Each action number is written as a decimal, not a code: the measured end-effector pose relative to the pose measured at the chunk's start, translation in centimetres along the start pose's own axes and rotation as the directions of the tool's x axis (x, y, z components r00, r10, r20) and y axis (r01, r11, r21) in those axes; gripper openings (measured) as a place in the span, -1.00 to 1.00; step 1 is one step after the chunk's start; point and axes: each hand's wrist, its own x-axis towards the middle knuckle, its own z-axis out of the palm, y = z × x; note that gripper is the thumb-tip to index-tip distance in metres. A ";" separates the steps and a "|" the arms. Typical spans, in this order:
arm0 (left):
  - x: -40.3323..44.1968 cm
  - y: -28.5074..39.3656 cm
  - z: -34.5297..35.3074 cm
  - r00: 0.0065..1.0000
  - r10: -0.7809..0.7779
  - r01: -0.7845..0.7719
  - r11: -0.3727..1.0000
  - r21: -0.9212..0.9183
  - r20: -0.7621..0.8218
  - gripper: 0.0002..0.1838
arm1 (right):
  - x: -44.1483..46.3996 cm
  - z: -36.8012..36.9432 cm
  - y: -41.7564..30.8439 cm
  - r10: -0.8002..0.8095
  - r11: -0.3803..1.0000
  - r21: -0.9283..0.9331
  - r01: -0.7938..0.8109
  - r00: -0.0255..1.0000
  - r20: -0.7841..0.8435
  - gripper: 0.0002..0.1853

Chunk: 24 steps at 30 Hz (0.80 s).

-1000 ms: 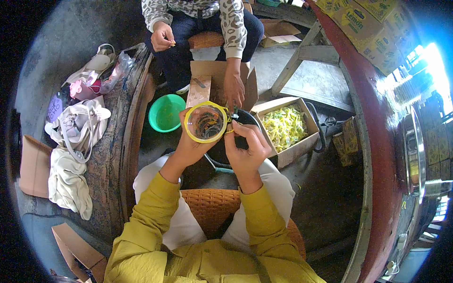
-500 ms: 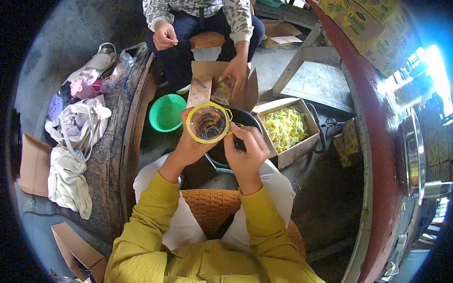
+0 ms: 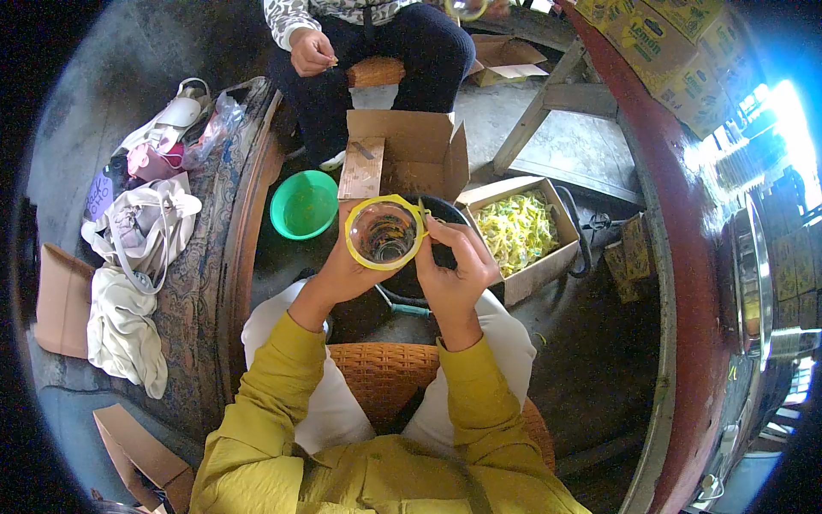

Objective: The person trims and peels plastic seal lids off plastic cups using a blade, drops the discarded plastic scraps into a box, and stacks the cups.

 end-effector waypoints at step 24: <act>0.1 0.1 -0.4 0.992 -0.009 0.000 0.998 -0.070 -0.123 -0.28 | -0.8 0.5 -0.6 0.010 0.996 0.094 -0.011 1.000 0.014 -0.84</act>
